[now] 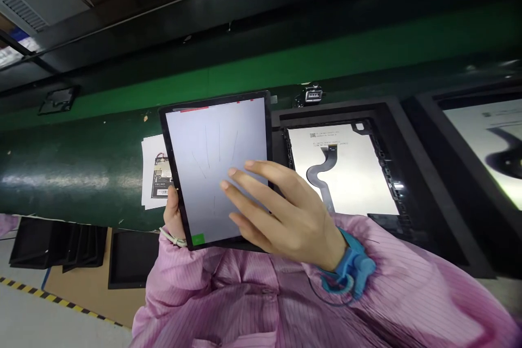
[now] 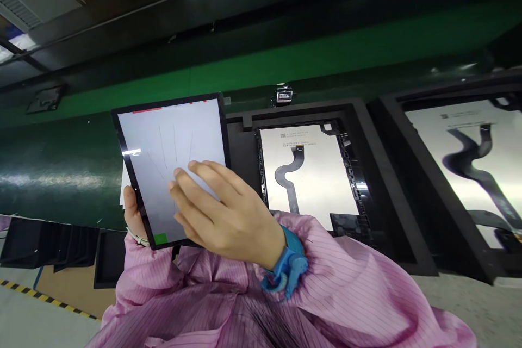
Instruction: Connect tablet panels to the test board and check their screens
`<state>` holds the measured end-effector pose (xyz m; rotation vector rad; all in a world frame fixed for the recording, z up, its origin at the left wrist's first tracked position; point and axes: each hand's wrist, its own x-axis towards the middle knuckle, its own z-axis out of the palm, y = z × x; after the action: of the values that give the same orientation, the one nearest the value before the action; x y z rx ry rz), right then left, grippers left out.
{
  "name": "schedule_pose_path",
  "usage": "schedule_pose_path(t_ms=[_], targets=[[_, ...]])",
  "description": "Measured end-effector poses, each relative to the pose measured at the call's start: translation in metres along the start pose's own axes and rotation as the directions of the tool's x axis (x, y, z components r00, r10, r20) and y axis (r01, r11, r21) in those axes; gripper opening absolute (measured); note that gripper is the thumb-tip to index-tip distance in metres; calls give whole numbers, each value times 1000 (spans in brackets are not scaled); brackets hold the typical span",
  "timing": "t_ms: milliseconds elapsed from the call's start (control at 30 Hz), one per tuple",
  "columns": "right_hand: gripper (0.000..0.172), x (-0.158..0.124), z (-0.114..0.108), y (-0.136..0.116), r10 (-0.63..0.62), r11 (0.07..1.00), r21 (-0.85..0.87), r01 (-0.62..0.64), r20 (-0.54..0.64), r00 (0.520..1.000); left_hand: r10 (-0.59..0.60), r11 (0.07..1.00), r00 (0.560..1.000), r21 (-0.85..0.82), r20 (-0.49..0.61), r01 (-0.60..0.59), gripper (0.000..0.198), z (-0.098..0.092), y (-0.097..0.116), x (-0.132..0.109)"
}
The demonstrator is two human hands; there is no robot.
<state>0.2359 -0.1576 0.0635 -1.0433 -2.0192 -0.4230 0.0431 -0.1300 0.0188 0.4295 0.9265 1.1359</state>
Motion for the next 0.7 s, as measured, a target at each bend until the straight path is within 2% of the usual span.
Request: schedule_pose_path(t_ms=[100, 200, 267, 333, 400, 467, 500, 600, 700], targets=[[28, -6, -12, 2, 60, 994, -99, -47, 136, 989, -4, 998, 999, -56, 46, 7, 55, -3, 2, 1], [32, -5, -29, 13, 104, 991, -96, -90, 152, 983, -4, 996, 998, -91, 65, 10, 48, -5, 0, 4], [36, 0, -41, 28, 223, 971, -113, -210, 123, 967, 52, 994, 996, -97, 78, -45, 43, -7, -2, 5], [37, 8, -48, 50, 377, 922, -152, -357, 132, 917, 107, 991, 990, -85, 89, -100, 40, -8, -2, 4], [29, 16, -50, 73, 486, 874, -137, -467, 204, 850, 108, 993, 990, -52, 92, -103, 37, -9, -2, 3], [17, 22, -47, 91, 531, 840, -60, -539, 293, 796, 84, 996, 993, -18, 82, -82, 38, -10, -2, 2], [16, 25, -45, 96, 538, 827, -22, -562, 318, 780, 74, 997, 995, -7, 74, -74, 40, -12, -2, 2], [21, 27, -40, 99, 559, 800, 54, -597, 291, 776, 74, 997, 997, -1, 31, -74, 44, -17, -4, 5], [13, 23, -37, 94, 591, 765, 135, -630, 242, 769, 99, 995, 995, -14, 14, -99, 41, -22, -6, 7]])
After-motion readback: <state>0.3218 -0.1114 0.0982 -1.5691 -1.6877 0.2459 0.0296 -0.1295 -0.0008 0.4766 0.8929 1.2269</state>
